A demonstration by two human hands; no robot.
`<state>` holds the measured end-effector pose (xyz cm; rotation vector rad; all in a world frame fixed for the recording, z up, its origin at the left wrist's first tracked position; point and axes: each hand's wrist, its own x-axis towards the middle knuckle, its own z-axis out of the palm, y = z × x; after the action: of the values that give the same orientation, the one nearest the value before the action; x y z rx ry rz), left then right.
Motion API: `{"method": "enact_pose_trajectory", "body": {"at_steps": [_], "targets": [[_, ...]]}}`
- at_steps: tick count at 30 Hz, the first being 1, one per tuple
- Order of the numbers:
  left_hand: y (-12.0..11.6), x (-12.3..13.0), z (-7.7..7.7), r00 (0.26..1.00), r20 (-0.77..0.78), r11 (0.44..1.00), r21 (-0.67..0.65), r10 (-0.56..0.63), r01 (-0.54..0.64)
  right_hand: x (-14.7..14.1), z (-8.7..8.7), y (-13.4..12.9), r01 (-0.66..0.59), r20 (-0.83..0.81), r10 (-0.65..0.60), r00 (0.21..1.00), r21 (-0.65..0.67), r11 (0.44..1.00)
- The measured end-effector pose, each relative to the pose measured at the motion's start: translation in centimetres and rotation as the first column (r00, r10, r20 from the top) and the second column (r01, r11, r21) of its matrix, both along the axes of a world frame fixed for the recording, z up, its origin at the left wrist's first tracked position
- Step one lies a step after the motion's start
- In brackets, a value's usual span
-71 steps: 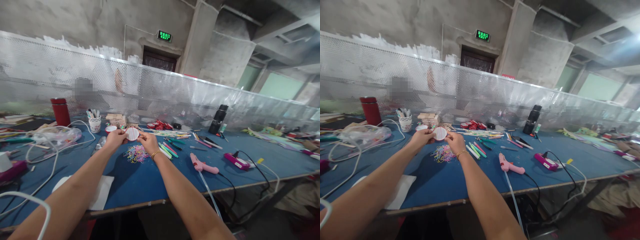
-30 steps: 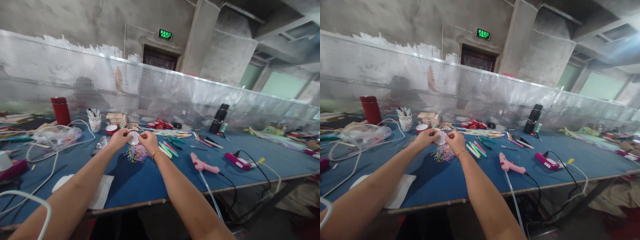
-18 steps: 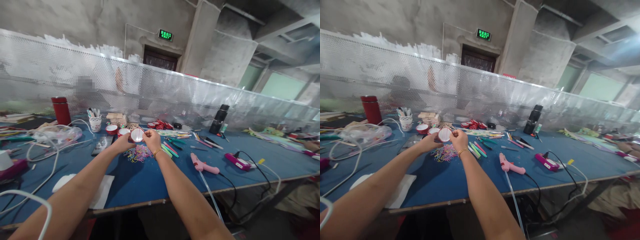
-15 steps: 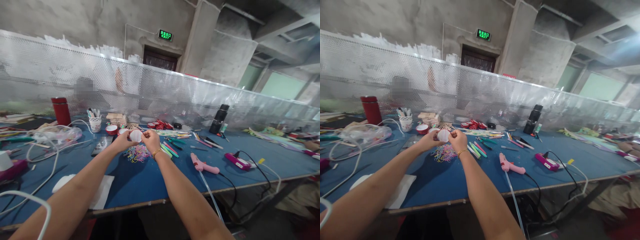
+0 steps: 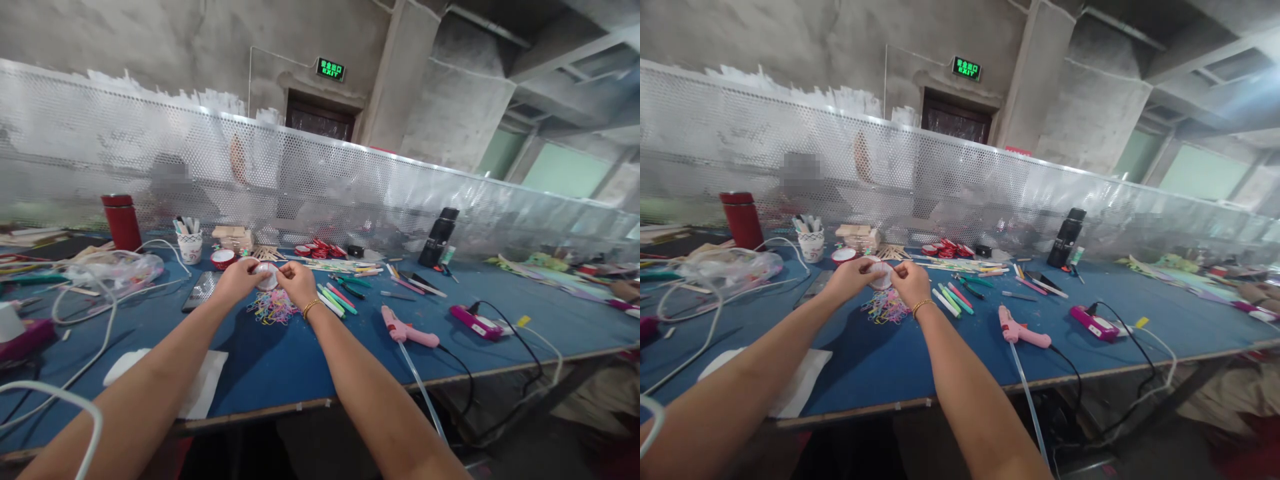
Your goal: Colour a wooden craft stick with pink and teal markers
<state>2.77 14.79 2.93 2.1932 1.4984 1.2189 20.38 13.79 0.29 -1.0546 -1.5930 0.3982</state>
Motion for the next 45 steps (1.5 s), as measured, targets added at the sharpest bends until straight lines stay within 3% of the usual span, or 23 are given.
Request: {"method": "enact_pose_trajectory", "body": {"at_steps": [7, 13, 22, 33, 45], "targets": [[0.3, -0.2, 0.0, 0.996, 0.077, 0.997, -0.068, -0.033, 0.039, 0.6, 0.2, 0.7, 0.009, -0.136, -0.016, 0.991, -0.049, 0.999], [-0.1, 0.0, 0.1, 0.970, 0.242, 0.993, -0.106, -0.021, 0.048, 0.7, 0.4, 0.5, 0.017, -0.136, -0.021, 0.991, -0.035, 0.999], [0.8, 0.1, 0.0, 0.873, 0.486, 0.997, -0.035, -0.038, 0.063, 0.3, 0.6, -0.2, -0.047, -0.061, 0.042, 0.997, -0.084, 0.995], [-0.6, 0.5, 0.8, 0.802, 0.596, 0.971, -0.178, -0.023, 0.160, 0.3, 0.2, 0.0, -0.018, -0.031, 0.017, 0.999, -0.053, 0.998], [-0.6, 0.6, 0.7, 0.779, 0.626, 0.972, -0.157, -0.041, 0.177, 0.1, 0.3, -0.1, -0.033, -0.095, 0.021, 0.995, -0.126, 0.991]]}}
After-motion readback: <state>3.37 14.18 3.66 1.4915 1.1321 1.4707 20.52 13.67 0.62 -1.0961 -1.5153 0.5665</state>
